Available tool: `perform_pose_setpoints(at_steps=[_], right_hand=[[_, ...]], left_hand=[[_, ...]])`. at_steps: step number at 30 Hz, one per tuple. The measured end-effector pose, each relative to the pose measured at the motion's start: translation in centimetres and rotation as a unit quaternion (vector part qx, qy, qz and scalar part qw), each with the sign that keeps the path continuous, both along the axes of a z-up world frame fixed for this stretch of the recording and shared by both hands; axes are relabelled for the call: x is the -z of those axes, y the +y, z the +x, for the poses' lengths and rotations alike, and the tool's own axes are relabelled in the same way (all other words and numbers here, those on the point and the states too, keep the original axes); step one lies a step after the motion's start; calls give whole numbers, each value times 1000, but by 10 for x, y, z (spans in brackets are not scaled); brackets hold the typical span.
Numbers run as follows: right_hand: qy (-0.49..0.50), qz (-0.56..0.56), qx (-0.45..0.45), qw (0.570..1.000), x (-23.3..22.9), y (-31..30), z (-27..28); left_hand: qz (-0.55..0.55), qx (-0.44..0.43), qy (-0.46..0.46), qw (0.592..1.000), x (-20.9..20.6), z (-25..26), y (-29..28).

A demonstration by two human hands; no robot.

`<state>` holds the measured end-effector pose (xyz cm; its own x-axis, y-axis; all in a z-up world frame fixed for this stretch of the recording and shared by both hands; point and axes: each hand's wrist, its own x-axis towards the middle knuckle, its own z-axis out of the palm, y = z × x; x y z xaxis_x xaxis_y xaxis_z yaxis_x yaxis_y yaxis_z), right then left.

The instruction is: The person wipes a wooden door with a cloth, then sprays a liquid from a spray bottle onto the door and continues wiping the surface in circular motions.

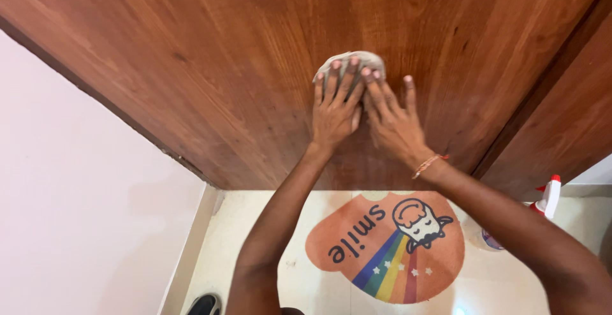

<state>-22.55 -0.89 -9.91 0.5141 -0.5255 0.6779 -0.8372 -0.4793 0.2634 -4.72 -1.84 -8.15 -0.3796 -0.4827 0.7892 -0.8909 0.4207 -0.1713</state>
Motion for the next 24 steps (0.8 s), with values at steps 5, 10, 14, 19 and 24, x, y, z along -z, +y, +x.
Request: perform_pose_setpoints(at_steps=[5,10,14,19,24], right_hand=[[-93,12,60,994,2,1,-43],[-91,4,152,984,2,20,-82],[-114,57,66,990,16,29,-94],[-40,74,100,991,30,16,-73],[-129,48,5,990,8,12,-36]], left_hand=[[69,74,-53,994,-24,-62,-20],[139,84,-150,975,-27,-123,-24],[59,96,-152,982,-11,-123,-18],[-6,117,-137,984,0,-86,-22],[-29,139,-6,990,-23,-51,-17]])
